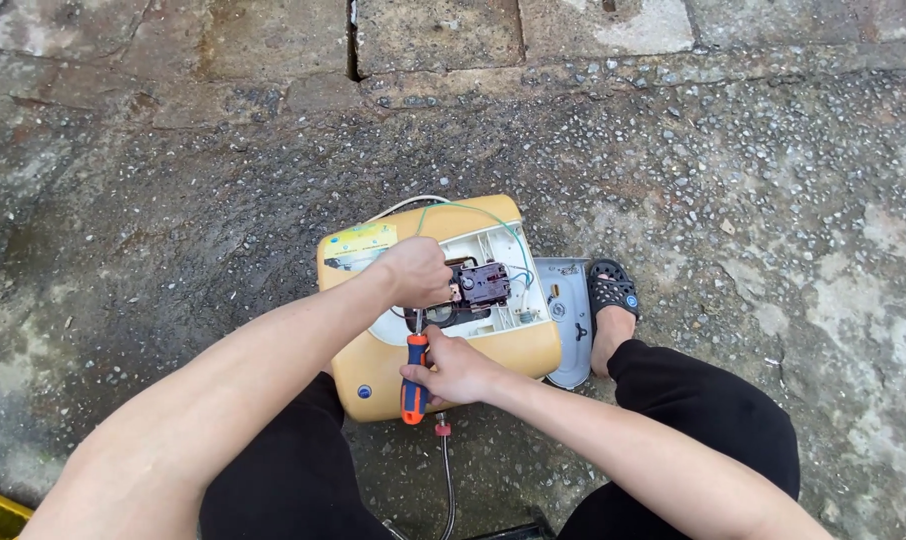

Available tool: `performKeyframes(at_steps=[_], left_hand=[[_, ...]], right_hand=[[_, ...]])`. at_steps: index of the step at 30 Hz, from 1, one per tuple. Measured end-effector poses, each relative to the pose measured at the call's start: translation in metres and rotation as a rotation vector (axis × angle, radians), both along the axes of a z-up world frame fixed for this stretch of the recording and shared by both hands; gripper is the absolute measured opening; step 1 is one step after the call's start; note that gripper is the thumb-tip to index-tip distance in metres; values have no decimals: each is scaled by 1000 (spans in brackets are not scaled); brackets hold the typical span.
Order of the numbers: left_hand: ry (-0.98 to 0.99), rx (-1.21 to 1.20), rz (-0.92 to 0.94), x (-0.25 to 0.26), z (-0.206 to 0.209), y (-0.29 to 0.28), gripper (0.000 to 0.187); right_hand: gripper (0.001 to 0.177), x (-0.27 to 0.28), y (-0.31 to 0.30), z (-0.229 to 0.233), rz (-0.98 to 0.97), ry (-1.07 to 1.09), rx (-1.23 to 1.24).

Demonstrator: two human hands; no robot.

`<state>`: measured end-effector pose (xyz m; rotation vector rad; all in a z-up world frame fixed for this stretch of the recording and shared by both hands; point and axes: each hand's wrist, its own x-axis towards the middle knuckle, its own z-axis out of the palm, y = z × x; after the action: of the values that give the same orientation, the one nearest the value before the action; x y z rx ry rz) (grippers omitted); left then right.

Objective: Detaching electrical wires from a component inside an appliance using a screwdriver.

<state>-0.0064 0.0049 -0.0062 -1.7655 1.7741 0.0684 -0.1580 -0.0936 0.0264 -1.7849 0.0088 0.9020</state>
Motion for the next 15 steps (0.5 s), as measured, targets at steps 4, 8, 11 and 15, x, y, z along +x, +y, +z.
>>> performKeyframes(at_steps=[4,8,11,15], left_hand=[[-25,17,-47,4,-9,-6,29],[-82,4,-114,13,-7,-1,28],[-80,16,-111,10,-3,1,28],[-18,2,63,-5,-18,15,30]], right_hand=[[52,0,6,-3,-44,11,73],[50,4,12,-9,-112,9,158],[48,4,15,-9,-122,13,159],[50,10,9,-46,130,-56,-103]])
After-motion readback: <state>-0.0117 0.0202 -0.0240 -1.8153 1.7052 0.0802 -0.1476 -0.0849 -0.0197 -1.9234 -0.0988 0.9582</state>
